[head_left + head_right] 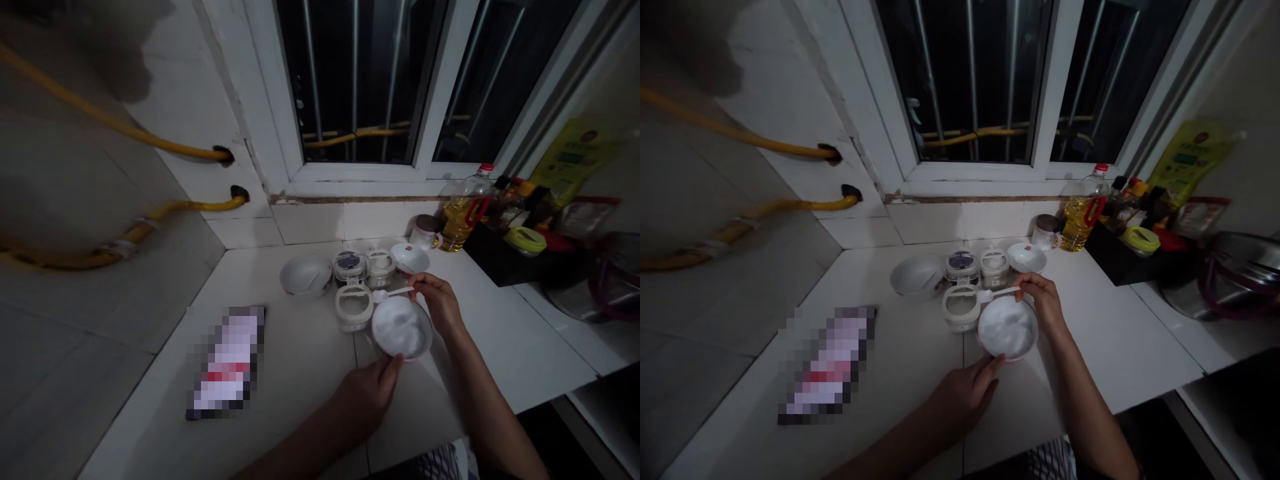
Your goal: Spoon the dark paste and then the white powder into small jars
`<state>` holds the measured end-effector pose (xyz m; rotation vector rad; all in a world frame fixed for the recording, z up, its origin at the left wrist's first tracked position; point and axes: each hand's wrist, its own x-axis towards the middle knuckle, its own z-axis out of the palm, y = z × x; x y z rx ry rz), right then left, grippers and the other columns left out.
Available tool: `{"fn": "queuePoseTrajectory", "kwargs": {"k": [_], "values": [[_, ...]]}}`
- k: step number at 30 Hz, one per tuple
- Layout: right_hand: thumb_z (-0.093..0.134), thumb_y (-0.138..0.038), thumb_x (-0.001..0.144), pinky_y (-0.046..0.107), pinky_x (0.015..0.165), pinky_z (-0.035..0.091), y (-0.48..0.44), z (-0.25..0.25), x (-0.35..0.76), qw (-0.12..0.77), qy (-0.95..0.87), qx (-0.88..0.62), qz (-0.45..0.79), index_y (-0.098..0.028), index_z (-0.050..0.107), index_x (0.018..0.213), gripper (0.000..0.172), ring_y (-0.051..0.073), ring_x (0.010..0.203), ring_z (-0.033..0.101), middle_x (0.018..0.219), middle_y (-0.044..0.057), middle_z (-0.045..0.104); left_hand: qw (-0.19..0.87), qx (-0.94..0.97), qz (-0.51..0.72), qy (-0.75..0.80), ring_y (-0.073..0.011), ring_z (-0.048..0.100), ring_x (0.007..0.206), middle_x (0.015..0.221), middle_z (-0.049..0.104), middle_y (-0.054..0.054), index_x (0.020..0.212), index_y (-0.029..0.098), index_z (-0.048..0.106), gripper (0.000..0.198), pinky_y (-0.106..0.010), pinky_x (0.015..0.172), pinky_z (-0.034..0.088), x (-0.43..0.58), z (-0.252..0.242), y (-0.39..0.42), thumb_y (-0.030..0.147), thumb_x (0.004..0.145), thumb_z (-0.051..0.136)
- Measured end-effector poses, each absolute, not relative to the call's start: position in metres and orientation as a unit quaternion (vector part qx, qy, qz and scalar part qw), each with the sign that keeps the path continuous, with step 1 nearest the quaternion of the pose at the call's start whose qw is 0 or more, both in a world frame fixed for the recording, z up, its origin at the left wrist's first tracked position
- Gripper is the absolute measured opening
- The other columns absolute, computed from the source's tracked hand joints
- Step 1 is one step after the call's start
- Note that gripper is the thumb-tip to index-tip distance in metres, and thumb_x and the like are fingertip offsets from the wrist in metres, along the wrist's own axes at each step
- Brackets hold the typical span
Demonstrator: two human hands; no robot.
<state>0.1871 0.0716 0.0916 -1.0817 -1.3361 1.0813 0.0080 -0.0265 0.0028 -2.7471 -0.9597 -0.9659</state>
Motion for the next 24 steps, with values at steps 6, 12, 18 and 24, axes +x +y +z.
{"fn": "queuePoseTrajectory", "kwargs": {"k": [6, 12, 18, 24], "values": [[0.045, -0.019, 0.089, 0.035, 0.076, 0.044, 0.055, 0.091, 0.168, 0.461, -0.795, -0.355, 0.175, -0.021, 0.063, 0.088, 0.019, 0.019, 0.079, 0.058, 0.077, 0.005, 0.067, 0.022, -0.899, -0.292, -0.325, -0.0203, 0.071, 0.079, 0.104, 0.069, -0.017, 0.129, 0.008, 0.045, 0.038, -0.029, 0.06, 0.06, 0.008, 0.003, -0.027, 0.011, 0.093, 0.032], [0.039, -0.004, 0.083, 0.043, 0.084, 0.042, 0.05, 0.092, 0.164, 0.361, -0.898, -0.251, 0.032, -0.02, 0.063, 0.103, 0.034, 0.022, 0.084, 0.058, 0.084, 0.007, 0.069, 0.018, -0.901, -0.288, -0.324, -0.02, 0.071, 0.075, 0.1, 0.069, -0.017, 0.128, 0.008, 0.044, 0.037, -0.029, 0.06, 0.06, 0.008, 0.004, -0.027, 0.012, 0.094, 0.031], [0.046, -0.015, 0.085, 0.035, 0.072, 0.044, 0.053, 0.098, 0.189, 0.462, -0.797, -0.37, 0.122, -0.021, 0.064, 0.082, 0.02, 0.019, 0.069, 0.056, 0.064, 0.001, 0.061, 0.016, -0.898, -0.299, -0.322, -0.0193, 0.071, 0.076, 0.1, 0.069, -0.017, 0.128, 0.007, 0.045, 0.037, -0.028, 0.06, 0.06, 0.008, 0.003, -0.027, 0.011, 0.093, 0.031], [0.047, -0.015, 0.078, 0.032, 0.07, 0.042, 0.063, 0.098, 0.206, 0.381, -0.78, -0.467, 0.167, -0.02, 0.064, 0.07, 0.02, 0.02, 0.074, 0.057, 0.069, 0.003, 0.064, 0.033, -0.893, -0.308, -0.325, -0.0192, 0.071, 0.076, 0.099, 0.07, -0.016, 0.129, 0.009, 0.046, 0.037, -0.027, 0.059, 0.06, 0.008, 0.005, -0.027, 0.013, 0.095, 0.031]]}}
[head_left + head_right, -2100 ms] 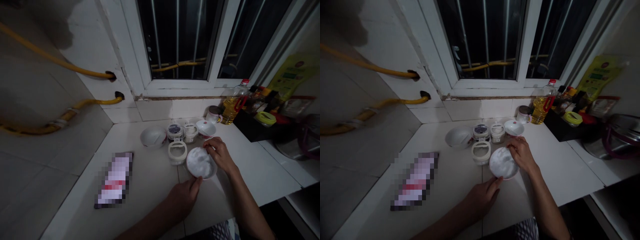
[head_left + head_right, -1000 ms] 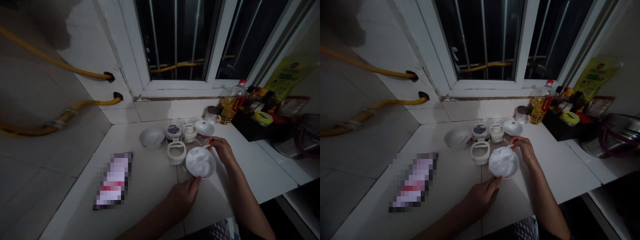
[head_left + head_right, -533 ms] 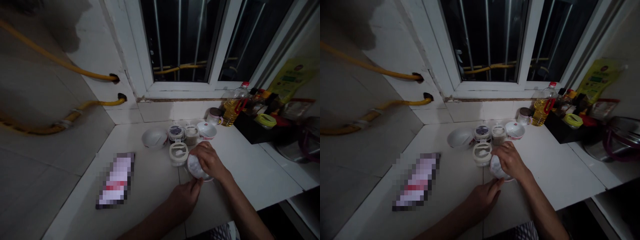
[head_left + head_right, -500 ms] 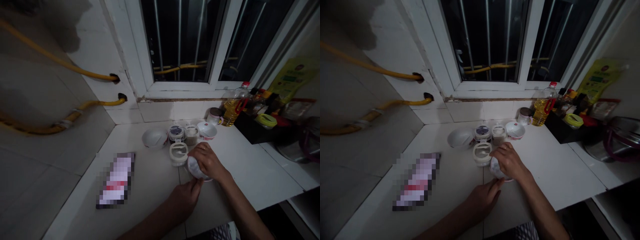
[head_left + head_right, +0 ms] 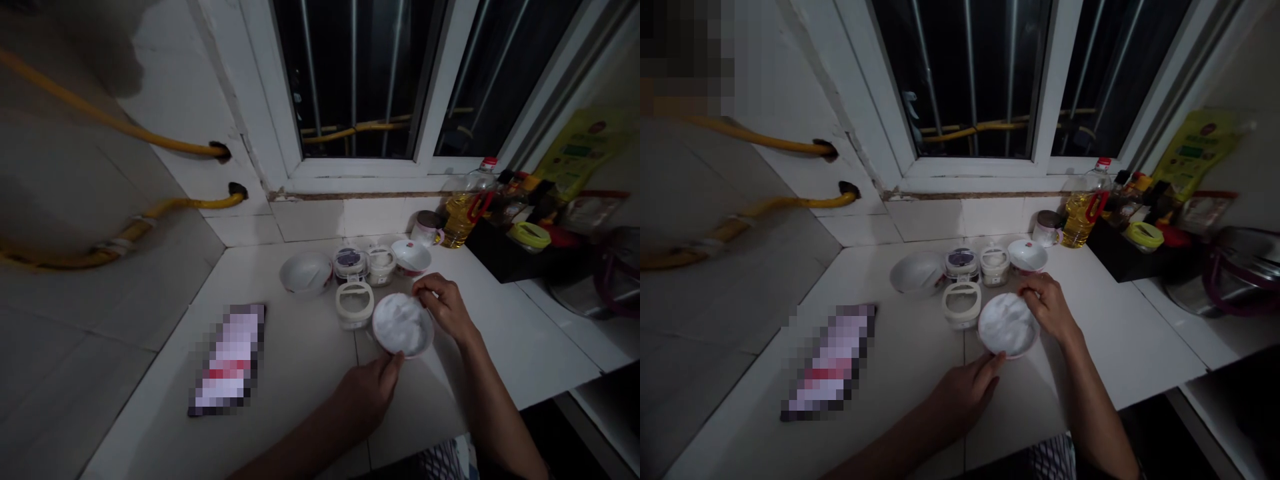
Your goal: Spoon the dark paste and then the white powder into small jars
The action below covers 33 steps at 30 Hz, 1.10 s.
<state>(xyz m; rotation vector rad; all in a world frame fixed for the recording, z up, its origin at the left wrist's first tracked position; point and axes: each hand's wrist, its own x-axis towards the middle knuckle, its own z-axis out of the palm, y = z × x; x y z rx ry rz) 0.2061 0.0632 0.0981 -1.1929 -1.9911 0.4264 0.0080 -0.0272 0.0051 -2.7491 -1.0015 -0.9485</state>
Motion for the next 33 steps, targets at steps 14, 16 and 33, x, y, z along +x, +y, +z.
{"fn": "queuePoseTrajectory", "kwargs": {"k": [14, 16, 33], "values": [[0.046, -0.021, 0.066, 0.026, 0.055, 0.033, 0.073, 0.093, 0.2, 0.372, -0.667, -0.5, 0.407, -0.018, 0.061, 0.062, 0.016, 0.013, 0.049, 0.045, 0.045, -0.004, 0.048, 0.04, -0.893, -0.315, -0.32, -0.0193, 0.071, 0.079, 0.101, 0.07, -0.017, 0.13, 0.009, 0.046, 0.038, -0.027, 0.062, 0.061, 0.008, 0.002, -0.026, 0.012, 0.095, 0.031], [0.047, -0.023, 0.064, 0.026, 0.054, 0.032, 0.074, 0.095, 0.201, 0.388, -0.648, -0.497, 0.428, -0.018, 0.061, 0.061, 0.015, 0.012, 0.048, 0.043, 0.044, -0.004, 0.048, 0.043, -0.891, -0.323, -0.315, -0.0192, 0.072, 0.078, 0.1, 0.07, -0.017, 0.131, 0.009, 0.044, 0.039, -0.027, 0.062, 0.061, 0.008, 0.002, -0.026, 0.012, 0.095, 0.03], [0.049, -0.023, 0.062, 0.026, 0.055, 0.032, 0.079, 0.09, 0.2, 0.396, -0.631, -0.495, 0.448, -0.017, 0.062, 0.059, 0.014, 0.012, 0.048, 0.042, 0.043, -0.004, 0.048, 0.047, -0.894, -0.32, -0.311, -0.0195, 0.071, 0.078, 0.1, 0.069, -0.017, 0.128, 0.006, 0.045, 0.037, -0.027, 0.06, 0.06, 0.007, 0.003, -0.027, 0.011, 0.095, 0.032]]}}
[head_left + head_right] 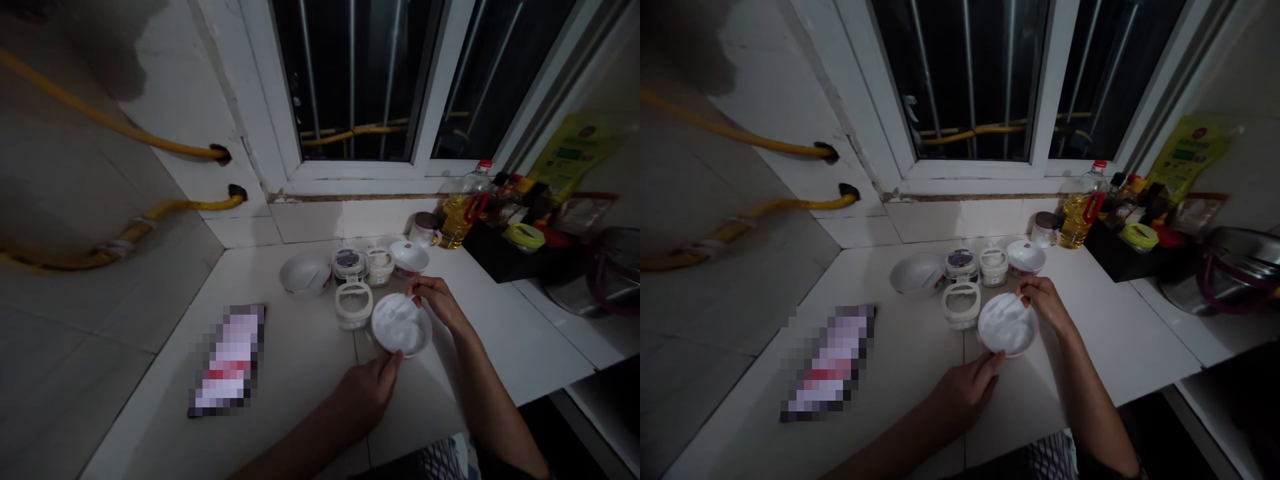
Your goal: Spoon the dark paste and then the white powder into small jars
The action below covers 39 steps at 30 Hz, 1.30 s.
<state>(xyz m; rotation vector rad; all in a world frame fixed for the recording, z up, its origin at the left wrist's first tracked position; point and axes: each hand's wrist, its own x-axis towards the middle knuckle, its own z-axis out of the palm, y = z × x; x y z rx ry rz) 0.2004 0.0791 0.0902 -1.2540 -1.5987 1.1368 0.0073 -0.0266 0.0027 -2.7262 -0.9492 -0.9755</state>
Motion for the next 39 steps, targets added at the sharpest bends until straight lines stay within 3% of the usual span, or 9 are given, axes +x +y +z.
{"fn": "queuePoseTrajectory", "kwargs": {"k": [6, 22, 26, 29, 32, 36, 39], "values": [[0.047, -0.018, 0.068, 0.027, 0.062, 0.036, 0.07, 0.09, 0.19, 0.319, -0.735, -0.451, 0.393, -0.018, 0.062, 0.06, 0.017, 0.014, 0.055, 0.048, 0.047, -0.002, 0.052, 0.05, -0.893, -0.321, -0.311, -0.0195, 0.071, 0.08, 0.102, 0.069, -0.018, 0.128, 0.005, 0.046, 0.038, -0.027, 0.062, 0.06, 0.007, 0.003, -0.026, 0.011, 0.094, 0.032], [0.053, -0.019, 0.057, 0.026, 0.053, 0.034, 0.08, 0.095, 0.204, 0.469, -0.53, -0.508, 0.492, -0.016, 0.063, 0.054, 0.011, 0.012, 0.046, 0.045, 0.042, -0.002, 0.051, 0.035, -0.896, -0.319, -0.306, -0.019, 0.071, 0.077, 0.098, 0.069, -0.017, 0.13, 0.005, 0.043, 0.037, -0.027, 0.06, 0.06, 0.006, 0.003, -0.026, 0.01, 0.095, 0.031], [0.056, -0.021, 0.063, 0.027, 0.057, 0.037, 0.077, 0.093, 0.196, 0.518, -0.538, -0.465, 0.475, -0.017, 0.063, 0.061, 0.008, 0.013, 0.049, 0.046, 0.045, -0.003, 0.051, 0.031, -0.899, -0.307, -0.31, -0.0193, 0.071, 0.08, 0.101, 0.069, -0.017, 0.135, 0.008, 0.04, 0.041, -0.028, 0.064, 0.061, 0.006, 0.002, -0.027, 0.011, 0.094, 0.032], [0.054, -0.027, 0.078, 0.029, 0.063, 0.041, 0.067, 0.092, 0.183, 0.543, -0.602, -0.435, 0.392, -0.019, 0.063, 0.074, 0.012, 0.015, 0.057, 0.051, 0.054, -0.002, 0.055, 0.035, -0.898, -0.305, -0.313, -0.0199, 0.071, 0.078, 0.1, 0.068, -0.018, 0.133, 0.006, 0.041, 0.041, -0.029, 0.061, 0.06, 0.006, 0.002, -0.026, 0.01, 0.093, 0.032], [0.048, -0.022, 0.088, 0.034, 0.072, 0.043, 0.056, 0.092, 0.169, 0.517, -0.735, -0.382, 0.217, -0.02, 0.062, 0.086, 0.015, 0.018, 0.07, 0.055, 0.068, 0.002, 0.062, 0.032, -0.902, -0.3, -0.309, -0.0193, 0.07, 0.076, 0.096, 0.069, -0.016, 0.13, 0.005, 0.043, 0.038, -0.028, 0.059, 0.06, 0.007, 0.003, -0.026, 0.01, 0.093, 0.032], [0.039, -0.005, 0.084, 0.042, 0.084, 0.041, 0.051, 0.092, 0.158, 0.371, -0.892, -0.258, 0.013, -0.019, 0.062, 0.095, 0.03, 0.02, 0.075, 0.055, 0.074, 0.004, 0.064, 0.033, -0.902, -0.288, -0.319, -0.0196, 0.07, 0.073, 0.096, 0.069, -0.016, 0.126, 0.005, 0.045, 0.036, -0.03, 0.057, 0.06, 0.009, 0.004, -0.027, 0.011, 0.094, 0.03], [0.039, -0.003, 0.082, 0.043, 0.085, 0.041, 0.051, 0.092, 0.161, 0.361, -0.901, -0.24, -0.021, -0.018, 0.061, 0.1, 0.032, 0.021, 0.079, 0.056, 0.077, 0.006, 0.065, 0.029, -0.904, -0.273, -0.329, -0.0196, 0.07, 0.073, 0.097, 0.069, -0.016, 0.127, 0.006, 0.045, 0.036, -0.029, 0.056, 0.059, 0.009, 0.003, -0.028, 0.011, 0.094, 0.03]]}}
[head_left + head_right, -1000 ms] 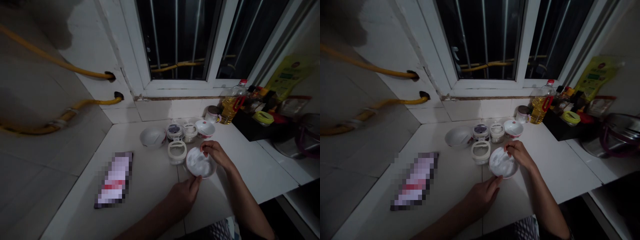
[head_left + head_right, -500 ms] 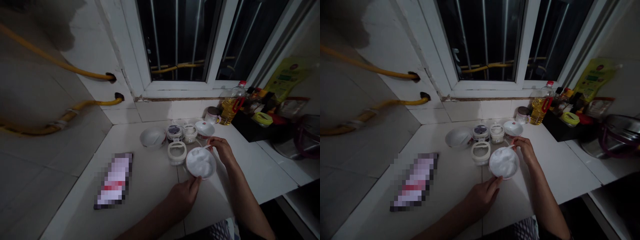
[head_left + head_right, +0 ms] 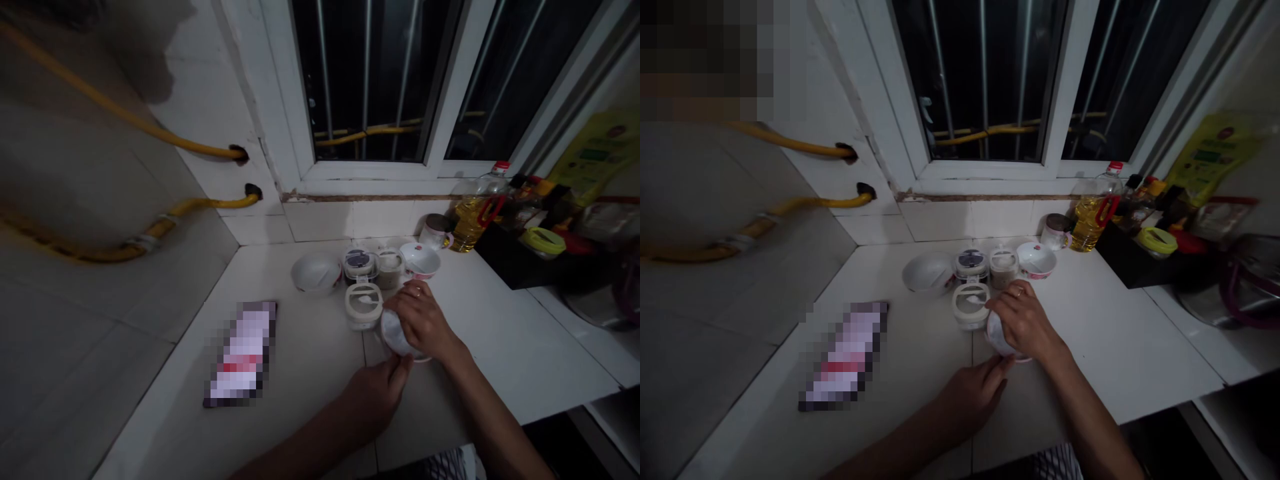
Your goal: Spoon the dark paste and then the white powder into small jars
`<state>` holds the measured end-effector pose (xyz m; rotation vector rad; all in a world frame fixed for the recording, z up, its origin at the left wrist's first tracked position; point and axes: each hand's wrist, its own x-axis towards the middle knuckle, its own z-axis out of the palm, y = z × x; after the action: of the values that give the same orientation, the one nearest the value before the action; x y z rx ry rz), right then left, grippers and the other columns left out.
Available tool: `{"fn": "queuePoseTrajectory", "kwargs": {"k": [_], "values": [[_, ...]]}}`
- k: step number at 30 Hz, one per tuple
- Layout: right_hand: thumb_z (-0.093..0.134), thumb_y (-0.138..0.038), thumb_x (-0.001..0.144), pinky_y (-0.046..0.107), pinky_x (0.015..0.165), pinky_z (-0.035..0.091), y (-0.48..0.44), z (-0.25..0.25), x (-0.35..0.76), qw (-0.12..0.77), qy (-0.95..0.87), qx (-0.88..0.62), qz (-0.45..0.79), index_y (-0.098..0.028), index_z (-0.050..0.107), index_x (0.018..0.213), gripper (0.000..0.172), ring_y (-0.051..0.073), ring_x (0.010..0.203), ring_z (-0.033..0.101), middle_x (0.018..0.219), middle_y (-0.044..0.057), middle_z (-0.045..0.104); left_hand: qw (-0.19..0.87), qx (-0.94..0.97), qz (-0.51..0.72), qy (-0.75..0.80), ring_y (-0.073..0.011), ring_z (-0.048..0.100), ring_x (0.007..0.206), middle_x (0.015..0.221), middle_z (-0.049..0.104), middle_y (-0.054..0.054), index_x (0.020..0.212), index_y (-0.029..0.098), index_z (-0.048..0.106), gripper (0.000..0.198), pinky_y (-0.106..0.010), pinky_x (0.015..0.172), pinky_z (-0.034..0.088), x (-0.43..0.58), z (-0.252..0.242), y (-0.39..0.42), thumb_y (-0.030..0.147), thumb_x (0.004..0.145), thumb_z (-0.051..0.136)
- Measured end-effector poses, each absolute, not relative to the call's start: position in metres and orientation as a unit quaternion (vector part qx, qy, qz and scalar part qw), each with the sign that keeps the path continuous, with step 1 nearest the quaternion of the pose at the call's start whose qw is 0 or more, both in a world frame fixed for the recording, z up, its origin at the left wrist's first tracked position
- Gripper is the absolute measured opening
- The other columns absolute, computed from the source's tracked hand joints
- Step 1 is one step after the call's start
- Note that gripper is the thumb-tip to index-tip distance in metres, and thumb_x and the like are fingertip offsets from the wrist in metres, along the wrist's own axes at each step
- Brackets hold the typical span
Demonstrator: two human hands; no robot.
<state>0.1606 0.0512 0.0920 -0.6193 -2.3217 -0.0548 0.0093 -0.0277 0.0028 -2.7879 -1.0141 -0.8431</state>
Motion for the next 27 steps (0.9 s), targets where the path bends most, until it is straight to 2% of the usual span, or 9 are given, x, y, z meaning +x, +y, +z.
{"fn": "queuePoseTrajectory", "kwargs": {"k": [3, 7, 10, 14, 17, 19, 23, 27], "values": [[0.043, -0.007, 0.085, 0.04, 0.08, 0.043, 0.052, 0.094, 0.171, 0.441, -0.855, -0.271, 0.027, -0.02, 0.06, 0.098, 0.025, 0.02, 0.074, 0.056, 0.074, 0.004, 0.064, 0.018, -0.906, -0.261, -0.331, -0.0194, 0.07, 0.074, 0.097, 0.068, -0.016, 0.129, 0.008, 0.044, 0.036, -0.028, 0.057, 0.059, 0.009, 0.001, -0.028, 0.012, 0.095, 0.032], [0.046, -0.014, 0.086, 0.036, 0.07, 0.044, 0.054, 0.098, 0.19, 0.513, -0.782, -0.343, 0.087, -0.022, 0.06, 0.08, 0.017, 0.019, 0.065, 0.054, 0.06, 0.0, 0.056, 0.012, -0.905, -0.26, -0.337, -0.0192, 0.07, 0.078, 0.101, 0.068, -0.016, 0.131, 0.009, 0.043, 0.038, -0.029, 0.061, 0.059, 0.008, 0.001, -0.028, 0.014, 0.095, 0.034], [0.047, -0.015, 0.082, 0.035, 0.069, 0.043, 0.057, 0.102, 0.201, 0.48, -0.781, -0.395, 0.063, -0.022, 0.058, 0.071, 0.017, 0.018, 0.062, 0.054, 0.06, 0.001, 0.057, 0.02, -0.904, -0.271, -0.33, -0.0196, 0.07, 0.08, 0.101, 0.068, -0.016, 0.131, 0.008, 0.043, 0.038, -0.029, 0.063, 0.06, 0.007, 0.001, -0.028, 0.012, 0.095, 0.033], [0.048, -0.012, 0.075, 0.038, 0.076, 0.04, 0.06, 0.102, 0.203, 0.372, -0.837, -0.401, -0.025, -0.021, 0.059, 0.069, 0.016, 0.017, 0.055, 0.049, 0.056, 0.0, 0.058, 0.029, -0.905, -0.268, -0.33, -0.0201, 0.07, 0.077, 0.1, 0.069, -0.017, 0.128, 0.006, 0.046, 0.036, -0.028, 0.059, 0.059, 0.008, 0.001, -0.028, 0.012, 0.094, 0.034], [0.048, -0.01, 0.075, 0.04, 0.078, 0.037, 0.059, 0.099, 0.196, 0.288, -0.865, -0.409, -0.05, -0.019, 0.06, 0.071, 0.016, 0.019, 0.058, 0.049, 0.06, 0.004, 0.062, 0.028, -0.905, -0.264, -0.332, -0.0203, 0.07, 0.076, 0.1, 0.069, -0.017, 0.127, 0.006, 0.047, 0.036, -0.029, 0.057, 0.059, 0.008, 0.001, -0.028, 0.011, 0.093, 0.034], [0.046, -0.008, 0.076, 0.04, 0.079, 0.037, 0.058, 0.098, 0.19, 0.26, -0.88, -0.396, -0.023, -0.018, 0.061, 0.075, 0.018, 0.02, 0.062, 0.051, 0.063, 0.005, 0.063, 0.026, -0.905, -0.267, -0.331, -0.0201, 0.07, 0.075, 0.1, 0.069, -0.017, 0.126, 0.006, 0.047, 0.036, -0.029, 0.057, 0.059, 0.008, 0.002, -0.028, 0.01, 0.093, 0.034], [0.042, -0.006, 0.079, 0.038, 0.08, 0.039, 0.057, 0.099, 0.187, 0.269, -0.896, -0.349, 0.051, -0.019, 0.059, 0.08, 0.021, 0.02, 0.07, 0.054, 0.069, 0.004, 0.064, 0.039, -0.901, -0.284, -0.325, -0.0188, 0.07, 0.072, 0.096, 0.07, -0.016, 0.123, 0.005, 0.048, 0.034, -0.027, 0.056, 0.059, 0.008, 0.007, -0.028, 0.01, 0.094, 0.032], [0.043, -0.006, 0.079, 0.039, 0.084, 0.039, 0.059, 0.099, 0.194, 0.309, -0.881, -0.353, 0.067, -0.019, 0.059, 0.08, 0.02, 0.019, 0.067, 0.054, 0.068, 0.002, 0.063, 0.035, -0.902, -0.289, -0.319, -0.0183, 0.07, 0.072, 0.096, 0.07, -0.016, 0.122, 0.004, 0.048, 0.033, -0.027, 0.057, 0.059, 0.008, 0.008, -0.027, 0.01, 0.094, 0.031]]}}
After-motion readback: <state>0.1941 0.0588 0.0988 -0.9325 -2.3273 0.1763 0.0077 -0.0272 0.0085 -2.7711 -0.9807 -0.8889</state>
